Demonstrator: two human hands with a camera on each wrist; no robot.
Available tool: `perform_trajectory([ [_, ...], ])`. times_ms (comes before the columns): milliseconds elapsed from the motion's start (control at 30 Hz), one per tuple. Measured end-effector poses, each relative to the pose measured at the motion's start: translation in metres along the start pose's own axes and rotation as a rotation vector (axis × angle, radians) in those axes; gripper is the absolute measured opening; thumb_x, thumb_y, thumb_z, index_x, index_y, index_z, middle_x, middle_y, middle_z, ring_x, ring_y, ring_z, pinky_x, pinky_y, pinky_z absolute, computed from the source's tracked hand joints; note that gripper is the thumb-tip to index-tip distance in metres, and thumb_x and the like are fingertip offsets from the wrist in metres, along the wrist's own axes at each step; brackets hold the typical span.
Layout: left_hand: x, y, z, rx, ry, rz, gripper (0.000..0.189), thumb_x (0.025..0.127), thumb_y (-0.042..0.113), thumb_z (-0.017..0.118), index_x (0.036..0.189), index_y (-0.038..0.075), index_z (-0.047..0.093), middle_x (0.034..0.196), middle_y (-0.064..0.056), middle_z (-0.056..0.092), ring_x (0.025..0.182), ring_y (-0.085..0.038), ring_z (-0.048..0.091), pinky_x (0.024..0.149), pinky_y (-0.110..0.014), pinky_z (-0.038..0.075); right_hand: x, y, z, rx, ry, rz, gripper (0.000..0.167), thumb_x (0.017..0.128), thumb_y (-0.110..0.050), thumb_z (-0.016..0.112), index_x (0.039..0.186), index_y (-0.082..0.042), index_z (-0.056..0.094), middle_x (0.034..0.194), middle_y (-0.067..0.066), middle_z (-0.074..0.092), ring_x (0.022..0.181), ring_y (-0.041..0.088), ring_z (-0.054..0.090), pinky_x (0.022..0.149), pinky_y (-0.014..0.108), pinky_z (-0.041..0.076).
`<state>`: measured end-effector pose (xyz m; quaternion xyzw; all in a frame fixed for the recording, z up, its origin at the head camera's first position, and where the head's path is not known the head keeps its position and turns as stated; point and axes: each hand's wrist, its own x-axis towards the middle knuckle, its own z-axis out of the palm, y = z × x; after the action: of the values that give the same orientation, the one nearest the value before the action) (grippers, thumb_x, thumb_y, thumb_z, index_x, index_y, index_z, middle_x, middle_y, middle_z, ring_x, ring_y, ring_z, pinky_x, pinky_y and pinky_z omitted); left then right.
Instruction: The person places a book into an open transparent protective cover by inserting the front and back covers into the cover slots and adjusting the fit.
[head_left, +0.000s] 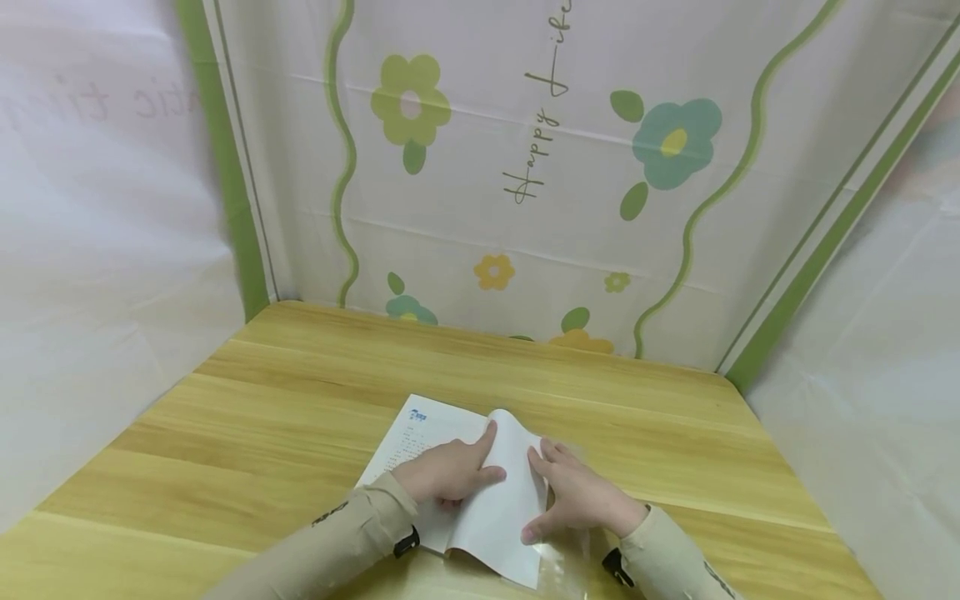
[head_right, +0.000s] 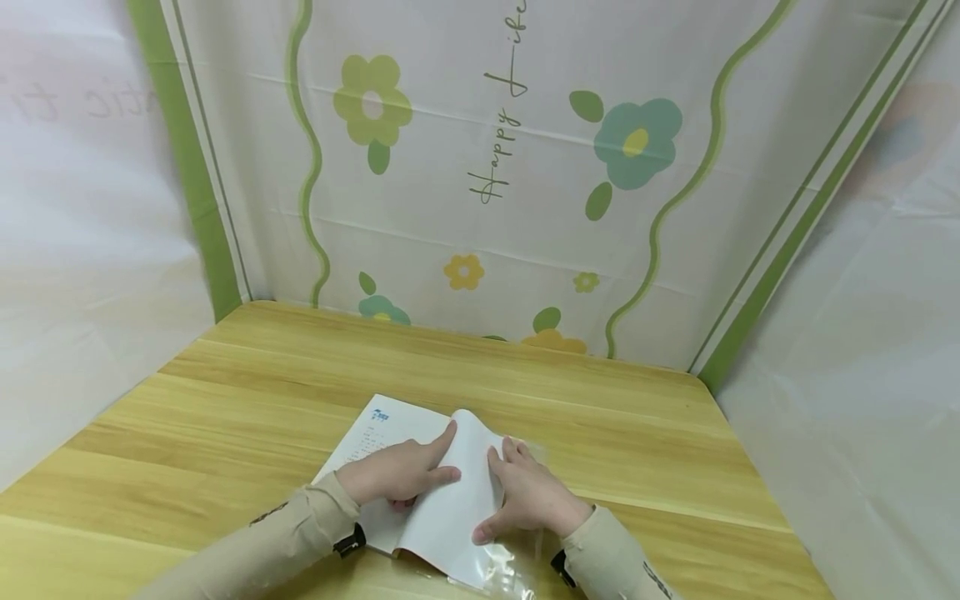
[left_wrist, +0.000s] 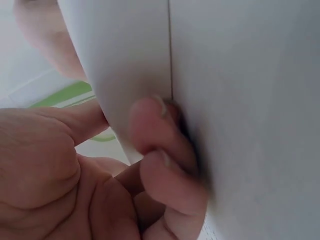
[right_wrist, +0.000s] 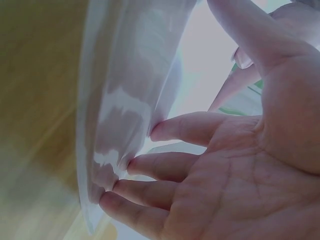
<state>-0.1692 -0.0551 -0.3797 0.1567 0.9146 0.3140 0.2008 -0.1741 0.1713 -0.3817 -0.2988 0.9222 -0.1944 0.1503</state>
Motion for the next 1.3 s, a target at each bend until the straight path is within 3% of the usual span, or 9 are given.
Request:
perform_trajectory([
  [400, -0.001, -0.001, -0.005, -0.017, -0.055, 0.021, 0.080, 0.101, 0.041, 0.053, 0.159, 0.011, 0.006, 0.057, -0.009, 0.056, 0.040, -0.016, 0.049, 0.039, -0.028, 0.044, 0.000, -0.001, -0.001, 0.001, 0.000, -0.002, 0.118, 0.063, -0.054, 0.086, 0.143, 0.016, 0.035, 0.149, 0.041, 0.020, 0.137, 0.056, 0.019, 0.109, 0.063, 0.025],
  [633, 0.001, -0.001, 0.002, 0.044, -0.014, -0.001, 0.081, 0.099, 0.046, 0.054, 0.159, 0.013, 0.011, 0.059, -0.006, 0.055, 0.037, -0.012, 0.046, 0.037, -0.025, 0.039, -0.001, -0.002, 0.001, 0.003, 0.006, 0.013, 0.118, 0.062, -0.053, 0.087, 0.143, 0.016, 0.035, 0.149, 0.041, 0.021, 0.137, 0.057, 0.019, 0.108, 0.063, 0.027],
  [967, 0.001, -0.002, 0.001, 0.075, -0.014, 0.024, 0.079, 0.101, 0.046, 0.051, 0.159, 0.009, 0.011, 0.059, -0.005, 0.055, 0.035, -0.009, 0.043, 0.036, -0.022, 0.036, 0.000, -0.001, 0.003, 0.018, 0.008, 0.014, 0.117, 0.063, -0.051, 0.088, 0.143, 0.016, 0.035, 0.149, 0.041, 0.020, 0.137, 0.057, 0.018, 0.108, 0.063, 0.026],
  [1300, 0.001, 0.003, 0.006, 0.120, 0.051, 0.000, 0.078, 0.099, 0.046, 0.055, 0.158, 0.010, 0.018, 0.078, -0.013, 0.060, 0.035, -0.011, 0.046, 0.036, -0.025, 0.038, 0.000, -0.001, 0.002, 0.024, 0.009, 0.025, 0.118, 0.061, -0.051, 0.088, 0.143, 0.015, 0.035, 0.149, 0.040, 0.019, 0.137, 0.057, 0.018, 0.109, 0.063, 0.024],
])
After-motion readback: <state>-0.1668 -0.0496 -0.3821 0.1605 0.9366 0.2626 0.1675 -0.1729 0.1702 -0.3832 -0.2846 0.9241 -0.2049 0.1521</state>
